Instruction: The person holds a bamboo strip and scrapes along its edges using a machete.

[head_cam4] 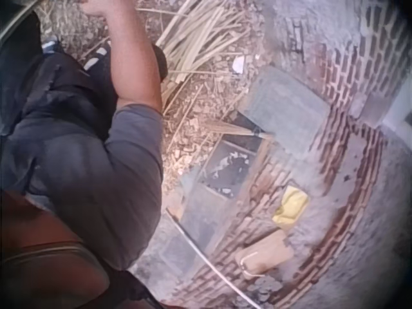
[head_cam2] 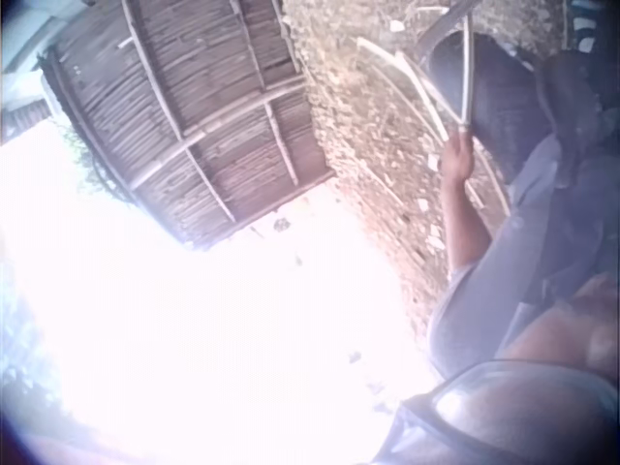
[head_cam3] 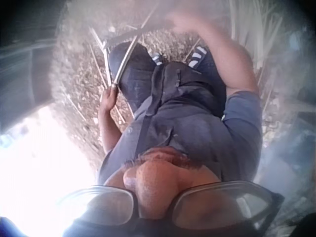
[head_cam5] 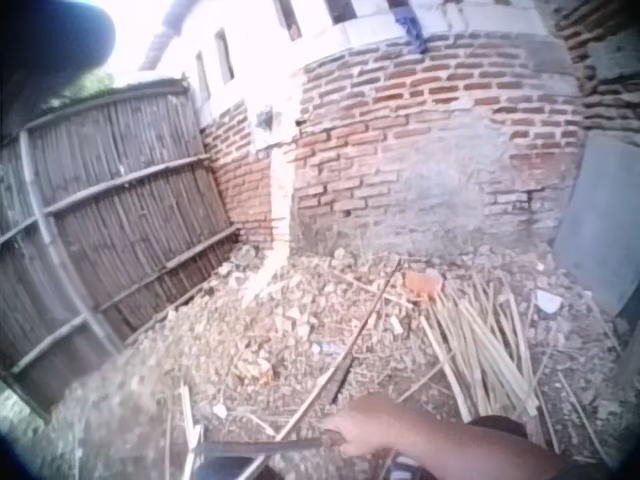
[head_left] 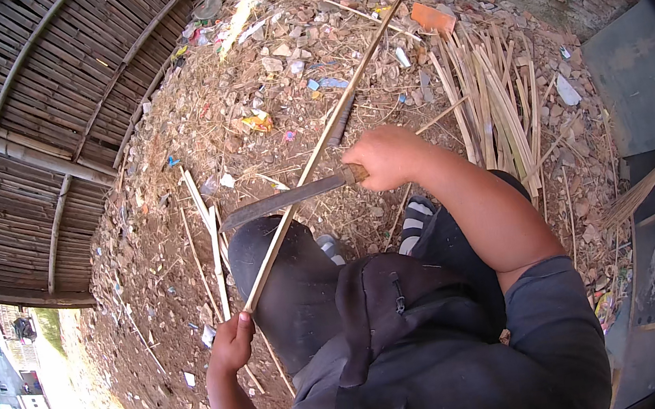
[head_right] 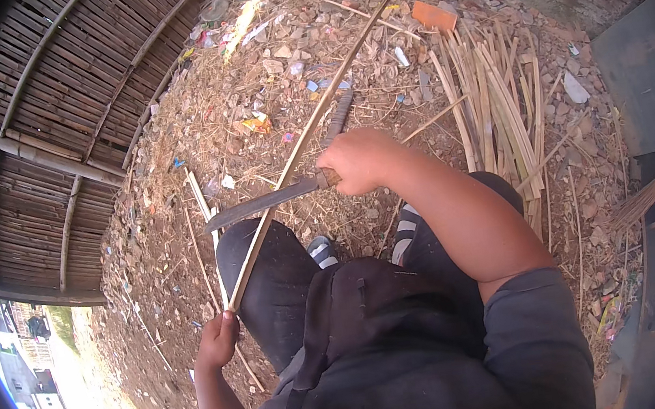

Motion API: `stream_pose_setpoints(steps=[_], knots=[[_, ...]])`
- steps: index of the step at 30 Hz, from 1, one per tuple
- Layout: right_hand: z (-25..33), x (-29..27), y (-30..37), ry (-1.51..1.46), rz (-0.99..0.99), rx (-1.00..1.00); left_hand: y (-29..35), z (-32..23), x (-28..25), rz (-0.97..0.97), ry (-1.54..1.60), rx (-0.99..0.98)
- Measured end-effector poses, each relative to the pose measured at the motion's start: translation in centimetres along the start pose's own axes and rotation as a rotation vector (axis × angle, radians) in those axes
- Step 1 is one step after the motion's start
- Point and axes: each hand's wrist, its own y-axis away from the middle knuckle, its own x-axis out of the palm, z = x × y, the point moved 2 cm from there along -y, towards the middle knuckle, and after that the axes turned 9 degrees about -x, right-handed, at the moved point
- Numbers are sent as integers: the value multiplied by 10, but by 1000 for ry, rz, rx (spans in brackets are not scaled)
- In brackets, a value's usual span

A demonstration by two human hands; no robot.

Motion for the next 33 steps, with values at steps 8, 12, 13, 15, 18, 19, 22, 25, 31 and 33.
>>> stream_pose_setpoints(steps=[8,12,13,15,18,19,22,25,31,33], knots=[[-103,19,2,-387,-372,333,-5,-6,1,-49,-83,24],[-39,7,1,-220,-180,185,2,-5,1,-35,-44,-1],[-26,6,1,-145,-139,95,4,-5,0,-56,-69,14],[-25,5,2,-97,-116,61,2,-4,2,-93,-93,47],[-71,10,-1,-458,-85,230,-1,-2,4,-121,-105,48],[-82,18,-3,-452,-93,231,-5,-4,4,-111,-92,14],[-82,27,-6,-259,-308,256,1,-17,1,-118,-116,9],[-31,24,-11,-108,-179,60,6,-15,-2,-122,-118,1],[-77,18,1,-390,-145,35,-2,-7,7,-227,-198,159],[-111,22,5,-629,-443,374,-4,-7,8,-195,-133,133]])
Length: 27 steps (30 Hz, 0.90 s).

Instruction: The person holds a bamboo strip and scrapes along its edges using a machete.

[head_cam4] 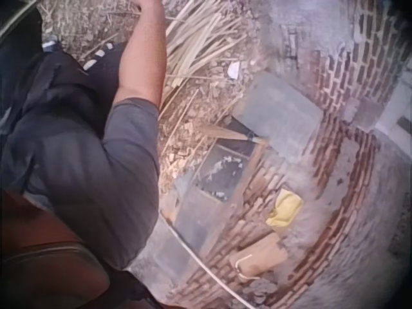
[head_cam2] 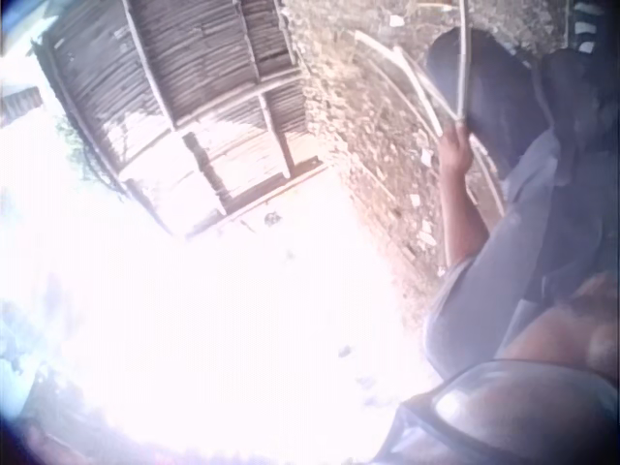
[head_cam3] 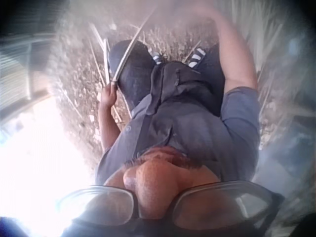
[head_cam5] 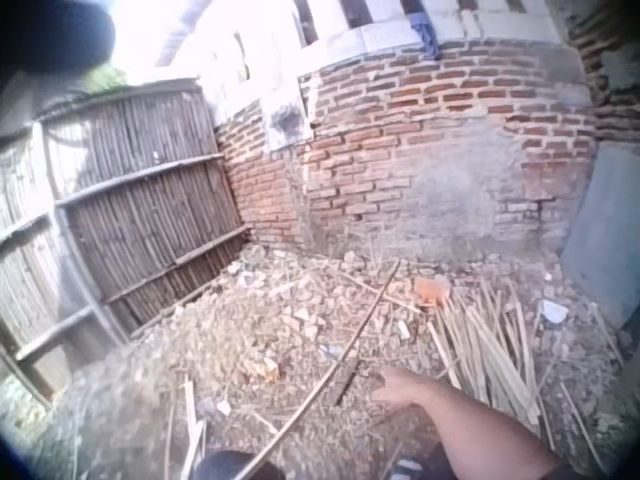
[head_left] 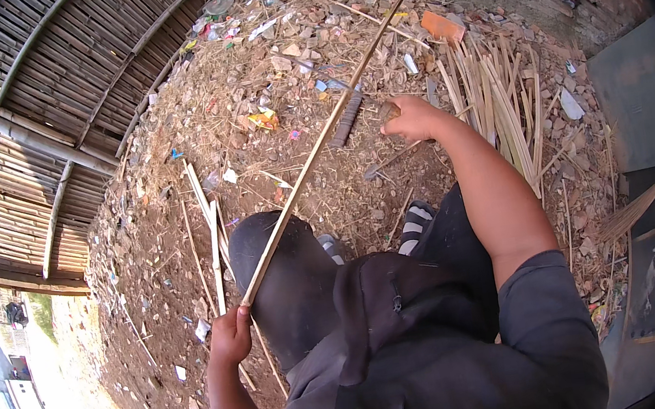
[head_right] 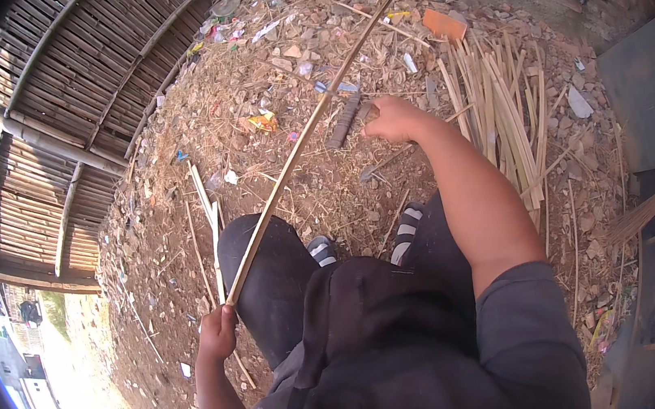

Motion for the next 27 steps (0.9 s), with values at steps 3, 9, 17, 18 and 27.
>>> stream_pose_setpoints(steps=[3,9,17,18,27], knots=[[-2,3,2,146,-19,-33,6,-10,-6,8,-14,-17],[76,38,32,558,312,-404,5,-6,-8,35,-41,-51],[11,2,3,125,80,-75,-1,-11,0,-26,-48,15],[21,7,7,122,75,-75,1,-10,-2,-26,-52,19],[50,8,23,274,320,-251,4,-5,4,-83,-104,109]])
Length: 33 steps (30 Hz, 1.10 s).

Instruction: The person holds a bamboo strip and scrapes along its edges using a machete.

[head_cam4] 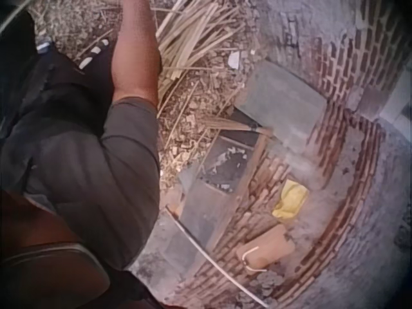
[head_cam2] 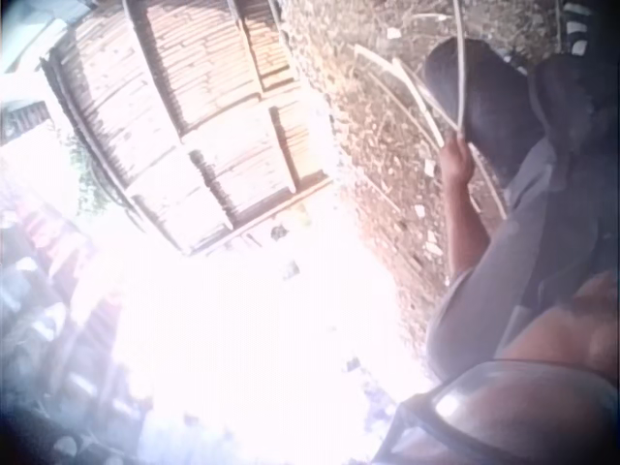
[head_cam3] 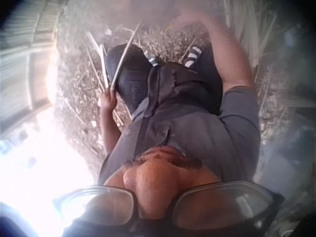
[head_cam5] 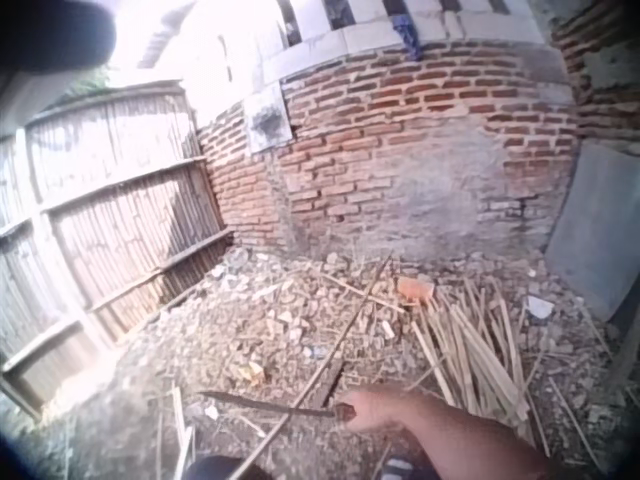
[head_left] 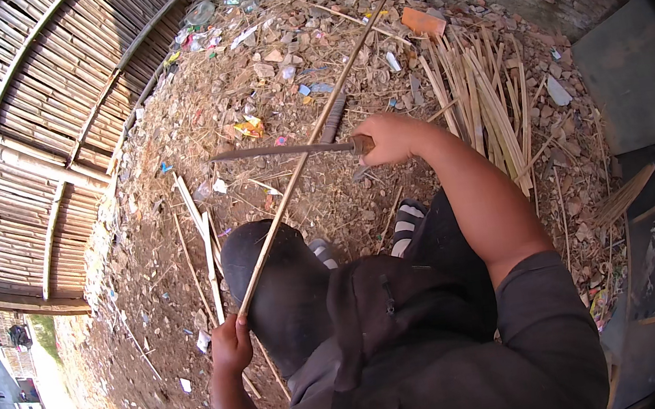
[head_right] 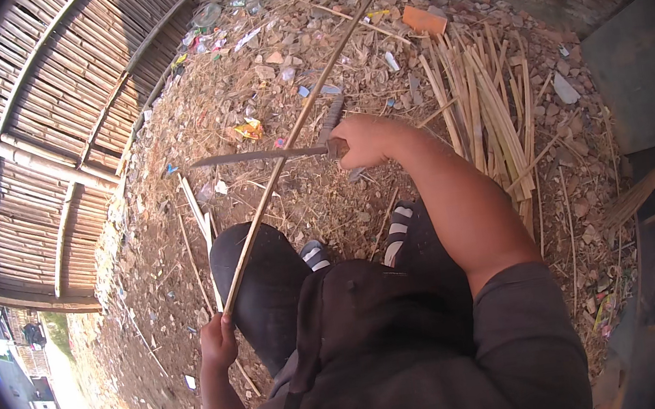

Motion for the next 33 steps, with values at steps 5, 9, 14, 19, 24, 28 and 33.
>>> stream_pose_setpoints(steps=[5,9,14,19,24,28,33], knots=[[-26,-6,-6,-76,-250,180,-5,2,2,7,47,-11],[33,13,-8,198,-85,-12,0,-1,-2,46,85,-68],[-2,10,-9,-72,-21,-68,-1,4,3,-61,-47,44],[5,10,-15,32,-44,116,-3,1,3,-59,-10,8],[55,18,-5,254,43,-47,4,1,2,-89,-101,13],[11,14,-10,109,4,-85,2,-3,4,-138,-116,33],[6,21,-15,68,-92,8,-6,-2,6,-83,-68,21]])
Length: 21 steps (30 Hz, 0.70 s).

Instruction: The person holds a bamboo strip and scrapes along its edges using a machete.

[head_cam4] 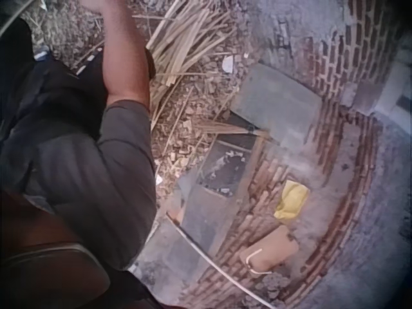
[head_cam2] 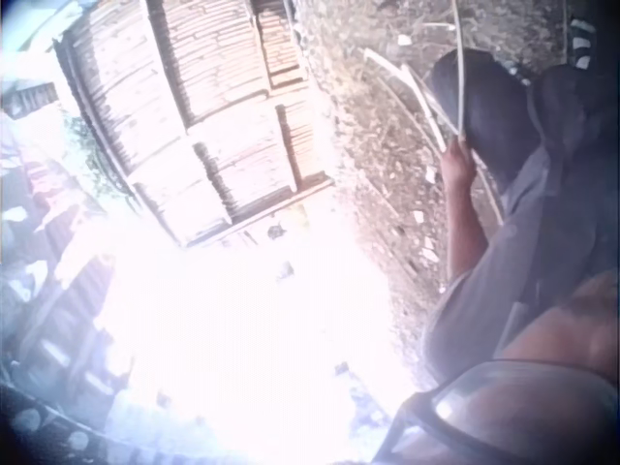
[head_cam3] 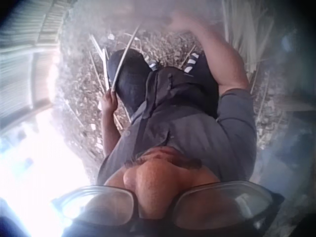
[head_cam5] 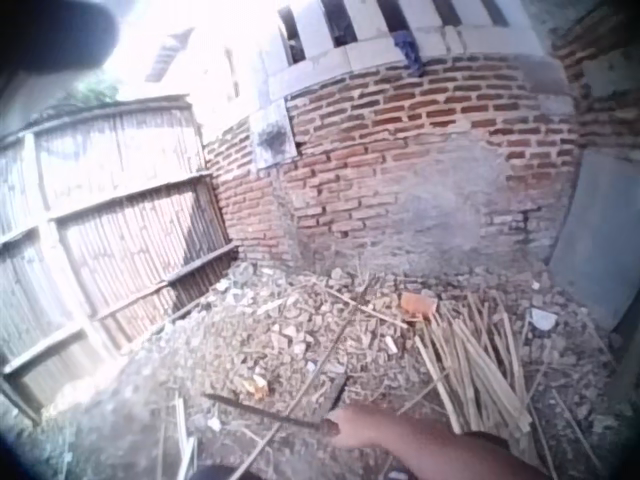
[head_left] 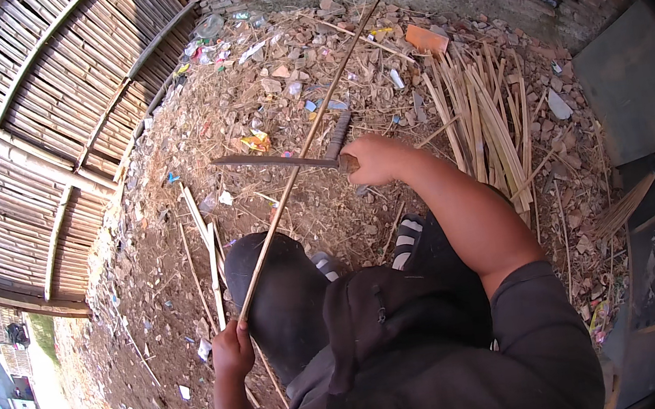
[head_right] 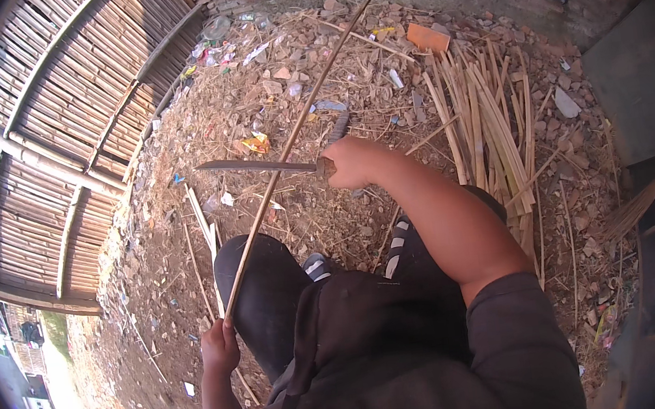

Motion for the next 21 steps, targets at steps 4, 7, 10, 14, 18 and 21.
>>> stream_pose_setpoints(steps=[4,7,10,14,18,21], knots=[[63,-7,9,252,81,-185,11,3,0,-23,23,-7],[22,2,5,143,39,-122,7,0,3,-87,-70,39],[-24,-11,3,-102,3,95,-5,-6,0,-63,-91,12],[7,-4,6,54,-10,107,0,-3,-9,-12,-67,-17],[39,8,3,256,24,-171,5,-3,-6,-30,-57,-20],[-8,-10,2,-50,-63,11,1,6,3,-47,-36,10]])
